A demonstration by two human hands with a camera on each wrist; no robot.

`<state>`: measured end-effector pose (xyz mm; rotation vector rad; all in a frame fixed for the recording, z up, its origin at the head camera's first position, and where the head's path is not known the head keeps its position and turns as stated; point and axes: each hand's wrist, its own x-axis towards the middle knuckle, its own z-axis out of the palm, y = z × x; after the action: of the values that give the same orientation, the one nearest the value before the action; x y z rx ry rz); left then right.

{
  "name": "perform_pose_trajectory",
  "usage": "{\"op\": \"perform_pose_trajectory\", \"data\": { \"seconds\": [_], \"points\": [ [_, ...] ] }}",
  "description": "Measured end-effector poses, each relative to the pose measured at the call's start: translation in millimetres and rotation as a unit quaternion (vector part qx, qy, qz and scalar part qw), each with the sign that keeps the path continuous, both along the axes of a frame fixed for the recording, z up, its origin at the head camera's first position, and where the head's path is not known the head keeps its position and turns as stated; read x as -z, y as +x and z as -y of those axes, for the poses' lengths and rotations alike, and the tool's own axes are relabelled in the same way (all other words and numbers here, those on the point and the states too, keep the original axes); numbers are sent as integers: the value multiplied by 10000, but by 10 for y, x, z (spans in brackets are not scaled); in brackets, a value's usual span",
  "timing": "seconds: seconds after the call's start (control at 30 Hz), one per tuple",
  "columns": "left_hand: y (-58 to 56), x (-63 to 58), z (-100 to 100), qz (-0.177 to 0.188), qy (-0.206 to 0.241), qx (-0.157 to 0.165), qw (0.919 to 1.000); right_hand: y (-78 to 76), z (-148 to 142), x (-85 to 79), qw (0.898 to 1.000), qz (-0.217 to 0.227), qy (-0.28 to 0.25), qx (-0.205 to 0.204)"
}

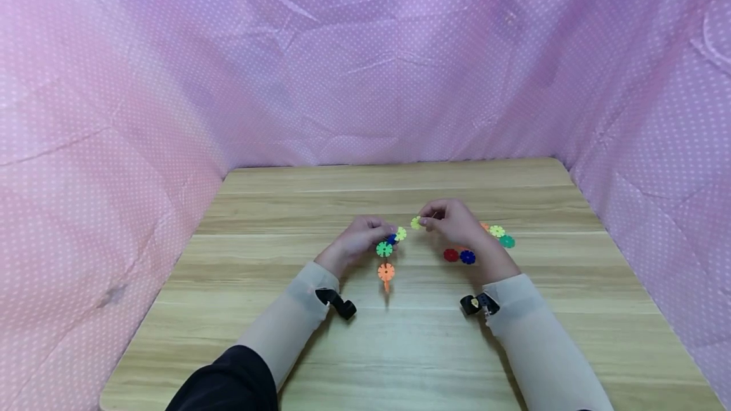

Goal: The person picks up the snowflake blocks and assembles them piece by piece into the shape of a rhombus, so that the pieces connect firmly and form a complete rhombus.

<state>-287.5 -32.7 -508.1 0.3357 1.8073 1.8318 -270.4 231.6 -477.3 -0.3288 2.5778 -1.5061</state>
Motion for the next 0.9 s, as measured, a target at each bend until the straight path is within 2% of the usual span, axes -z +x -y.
{"op": "perform_pose_trajectory", "data": {
  "seconds": [0.17, 0.4, 0.7, 0.9],
  "points": [
    [4, -8, -12, -93, -124, 30, 9999, 9, 31, -8, 9998, -65, -79, -166],
    [16, 24, -2, 29, 34, 228, 9997, 41, 91, 5, 9994, -1, -117, -336],
    [140, 22, -47, 137, 150, 341, 9992, 123, 98, 70, 9972, -69, -412, -615],
    [192, 23, -70, 95, 311, 288, 9991, 172, 144, 48, 9965, -113, -608, -560]
  ]
}}
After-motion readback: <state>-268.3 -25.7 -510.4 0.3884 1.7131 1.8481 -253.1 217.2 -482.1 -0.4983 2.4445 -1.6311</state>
